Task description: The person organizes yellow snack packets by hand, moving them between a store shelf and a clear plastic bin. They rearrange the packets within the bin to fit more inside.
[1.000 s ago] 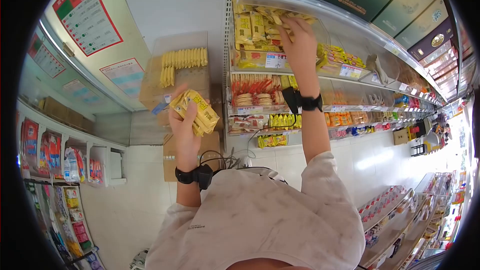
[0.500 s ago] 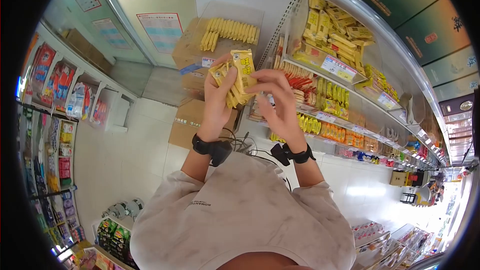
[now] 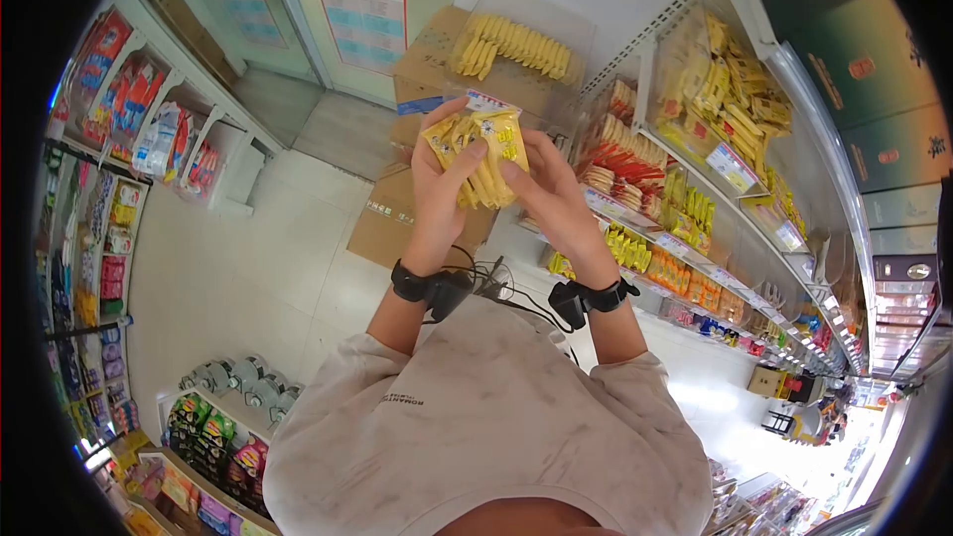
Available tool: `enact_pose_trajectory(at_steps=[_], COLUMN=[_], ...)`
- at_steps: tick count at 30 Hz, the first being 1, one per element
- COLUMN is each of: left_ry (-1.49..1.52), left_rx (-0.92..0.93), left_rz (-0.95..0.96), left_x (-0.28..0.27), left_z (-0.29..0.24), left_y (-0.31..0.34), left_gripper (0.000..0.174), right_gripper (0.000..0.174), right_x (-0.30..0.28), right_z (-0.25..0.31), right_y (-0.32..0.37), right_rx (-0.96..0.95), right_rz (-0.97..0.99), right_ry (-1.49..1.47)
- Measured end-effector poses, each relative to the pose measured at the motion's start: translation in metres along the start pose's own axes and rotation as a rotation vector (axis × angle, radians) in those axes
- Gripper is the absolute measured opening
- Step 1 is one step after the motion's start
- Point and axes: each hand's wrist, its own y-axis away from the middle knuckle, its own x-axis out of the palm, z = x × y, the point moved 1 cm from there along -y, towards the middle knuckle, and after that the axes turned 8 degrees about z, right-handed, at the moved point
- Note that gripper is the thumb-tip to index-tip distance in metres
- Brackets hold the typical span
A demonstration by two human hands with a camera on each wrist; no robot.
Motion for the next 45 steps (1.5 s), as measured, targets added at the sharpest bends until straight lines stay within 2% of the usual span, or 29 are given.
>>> enact_pose_trajectory(at_steps=[6,9,12,15,18,21,24,27,30,33,35,36,39,42,45], left_ry=[-0.080,-0.200,-0.329,-0.375,-0.277,-0.292,-0.260,-0.063,-0.043,0.088,0.041,0.016,-0.121,-0.619,-1.115], left_rx=[0.074,0.097,0.020,-0.037,0.059,0.008,-0.039,-0.087,-0.047,-0.165,-0.197,-0.214,-0.203,-0.222,-0.206], left_rz=[-0.163,-0.222,-0.198,-0.145,-0.159,-0.118,-0.153,-0.121,-0.086,0.062,0.055,0.053,-0.005,-0.115,0.212], left_x=[-0.022,-0.030,-0.036,-0.029,-0.026,-0.022,-0.025,-0.026,-0.019,-0.025,-0.024,-0.025,-0.034,-0.044,-0.078], left_z=[-0.011,-0.011,-0.014,-0.028,-0.019,-0.018,-0.004,0.008,0.021,0.040,0.052,0.057,0.082,0.093,0.128], left_y=[0.005,0.005,-0.003,-0.009,-0.016,-0.020,-0.035,-0.048,-0.066,-0.086,-0.098,-0.105,-0.134,-0.158,-0.193], left_gripper=[0.062,0.058,0.056,0.061,0.068,0.074,0.075,0.072,0.066,0.060,0.057,0.056,0.055,0.054,0.041], right_gripper=[0.046,0.049,0.050,0.049,0.047,0.051,0.062,0.072,0.074,0.070,0.070,0.070,0.076,0.078,0.067], right_x=[0.028,0.040,0.044,0.042,0.039,0.022,0.021,-0.002,-0.022,-0.044,-0.066,-0.078,-0.116,-0.151,-0.188], right_z=[-0.012,-0.024,-0.028,-0.016,-0.020,-0.037,-0.031,-0.046,-0.042,-0.026,-0.034,-0.040,-0.049,-0.040,-0.085], right_y=[-0.012,-0.018,-0.024,-0.028,-0.034,-0.043,-0.051,-0.068,-0.078,-0.086,-0.097,-0.105,-0.139,-0.178,-0.224], right_rx=[0.087,0.047,0.045,0.090,-0.003,-0.118,-0.188,-0.238,-0.102,-0.064,0.014,0.052,-0.004,0.153,0.362], right_rz=[-0.008,-0.025,-0.074,-0.086,-0.114,-0.034,-0.090,-0.128,-0.043,-0.033,-0.029,-0.028,-0.087,-0.376,-0.271], right_ry=[-0.014,-0.009,-0.054,0.015,0.038,0.280,0.377,0.450,0.363,0.521,0.497,0.484,0.415,0.786,0.942])
